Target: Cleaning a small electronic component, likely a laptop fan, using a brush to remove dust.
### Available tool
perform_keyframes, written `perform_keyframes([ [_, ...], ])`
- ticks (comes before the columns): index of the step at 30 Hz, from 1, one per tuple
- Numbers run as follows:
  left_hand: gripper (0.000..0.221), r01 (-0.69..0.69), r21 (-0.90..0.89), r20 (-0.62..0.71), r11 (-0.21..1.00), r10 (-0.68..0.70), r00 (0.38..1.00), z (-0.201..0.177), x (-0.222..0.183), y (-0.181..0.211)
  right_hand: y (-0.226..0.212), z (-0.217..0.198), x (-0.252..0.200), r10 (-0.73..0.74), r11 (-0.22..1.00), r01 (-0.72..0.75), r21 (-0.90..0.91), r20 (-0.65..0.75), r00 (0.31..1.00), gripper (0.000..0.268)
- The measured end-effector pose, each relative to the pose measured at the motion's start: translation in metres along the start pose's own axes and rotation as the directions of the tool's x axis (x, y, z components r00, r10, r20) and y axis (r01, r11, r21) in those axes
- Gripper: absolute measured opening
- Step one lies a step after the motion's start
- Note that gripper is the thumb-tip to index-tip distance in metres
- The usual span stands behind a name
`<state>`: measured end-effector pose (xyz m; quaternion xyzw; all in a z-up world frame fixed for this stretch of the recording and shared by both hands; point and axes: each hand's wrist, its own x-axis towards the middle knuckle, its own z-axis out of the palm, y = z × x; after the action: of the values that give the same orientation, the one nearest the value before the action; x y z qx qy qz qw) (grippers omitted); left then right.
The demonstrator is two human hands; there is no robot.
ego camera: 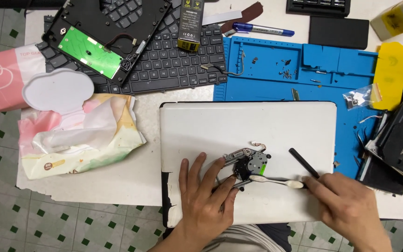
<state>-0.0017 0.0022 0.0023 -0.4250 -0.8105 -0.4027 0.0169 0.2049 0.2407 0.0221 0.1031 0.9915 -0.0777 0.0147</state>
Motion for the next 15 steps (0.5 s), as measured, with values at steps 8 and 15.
perform_keyframes([
  [8, 0.018, -0.003, 0.003, -0.011, 1.000, 0.003, 1.000, 0.000, 0.000, 0.000, 0.018, 0.008, -0.005, 0.017, 0.999, -0.017, 0.027, 0.010, 1.000, 0.044],
  [15, 0.019, -0.006, 0.006, -0.012, 1.000, 0.006, 1.000, -0.001, 0.002, 0.002, 0.012, -0.004, 0.002, 0.041, 0.992, -0.048, 0.118, 0.060, 0.997, 0.051],
])
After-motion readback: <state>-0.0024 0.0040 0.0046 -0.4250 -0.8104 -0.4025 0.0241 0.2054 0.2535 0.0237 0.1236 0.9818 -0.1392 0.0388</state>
